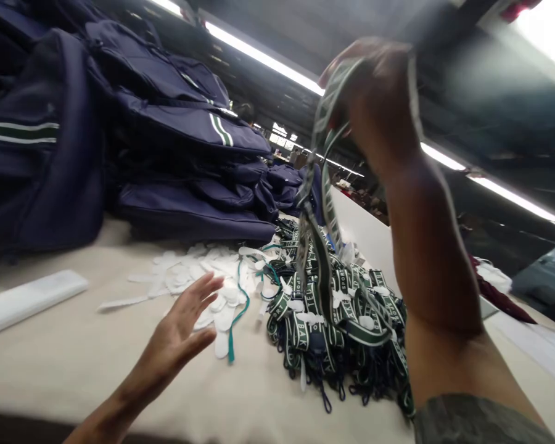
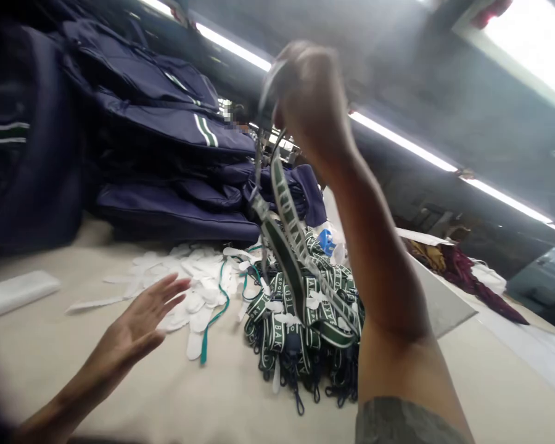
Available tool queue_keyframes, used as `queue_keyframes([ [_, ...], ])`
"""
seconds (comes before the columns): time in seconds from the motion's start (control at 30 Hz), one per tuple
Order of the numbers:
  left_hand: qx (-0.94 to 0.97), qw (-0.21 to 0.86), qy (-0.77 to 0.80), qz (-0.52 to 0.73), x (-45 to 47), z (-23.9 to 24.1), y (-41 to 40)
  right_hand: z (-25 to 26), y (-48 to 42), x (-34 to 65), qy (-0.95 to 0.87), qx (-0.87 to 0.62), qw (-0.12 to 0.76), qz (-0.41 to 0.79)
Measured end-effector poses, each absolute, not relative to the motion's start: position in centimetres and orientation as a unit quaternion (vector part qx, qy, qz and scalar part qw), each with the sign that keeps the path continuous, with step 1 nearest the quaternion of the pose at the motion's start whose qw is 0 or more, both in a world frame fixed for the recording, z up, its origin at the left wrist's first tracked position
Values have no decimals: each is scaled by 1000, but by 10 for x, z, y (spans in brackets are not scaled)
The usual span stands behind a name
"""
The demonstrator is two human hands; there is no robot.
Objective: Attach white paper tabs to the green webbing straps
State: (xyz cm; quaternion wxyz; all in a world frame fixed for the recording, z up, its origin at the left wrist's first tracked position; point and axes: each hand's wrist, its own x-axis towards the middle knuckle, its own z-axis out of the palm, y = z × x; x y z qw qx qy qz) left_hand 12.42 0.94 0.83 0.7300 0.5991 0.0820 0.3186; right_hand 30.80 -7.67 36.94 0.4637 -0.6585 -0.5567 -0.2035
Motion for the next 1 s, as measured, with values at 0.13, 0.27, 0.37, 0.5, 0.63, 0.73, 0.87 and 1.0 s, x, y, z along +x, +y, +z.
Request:
queue_keyframes([
  [0.13,570,772,46,277,110,34,-20,214,-70,238,-689,-702,165,-67],
  [0.27,502,801,175,274,73,21,-12,108,-64,234,-670,-693,243,107],
  [0.37,398,819,218,350,35,18,18,62,-47,259,-538,-685,434,230],
  [0.5,286,824,207,444,-4,27,54,29,-31,285,-354,-611,608,364],
  [0.63,168,858,161,458,-10,29,63,19,-34,281,-350,-578,610,414],
  [0.73,118,866,145,464,0,30,63,14,-44,262,-365,-580,564,460],
  [0.87,139,853,152,479,11,39,69,-3,-67,220,-422,-595,435,528],
  [1.0,332,763,177,525,6,45,88,-23,-104,183,-498,-531,305,614],
])
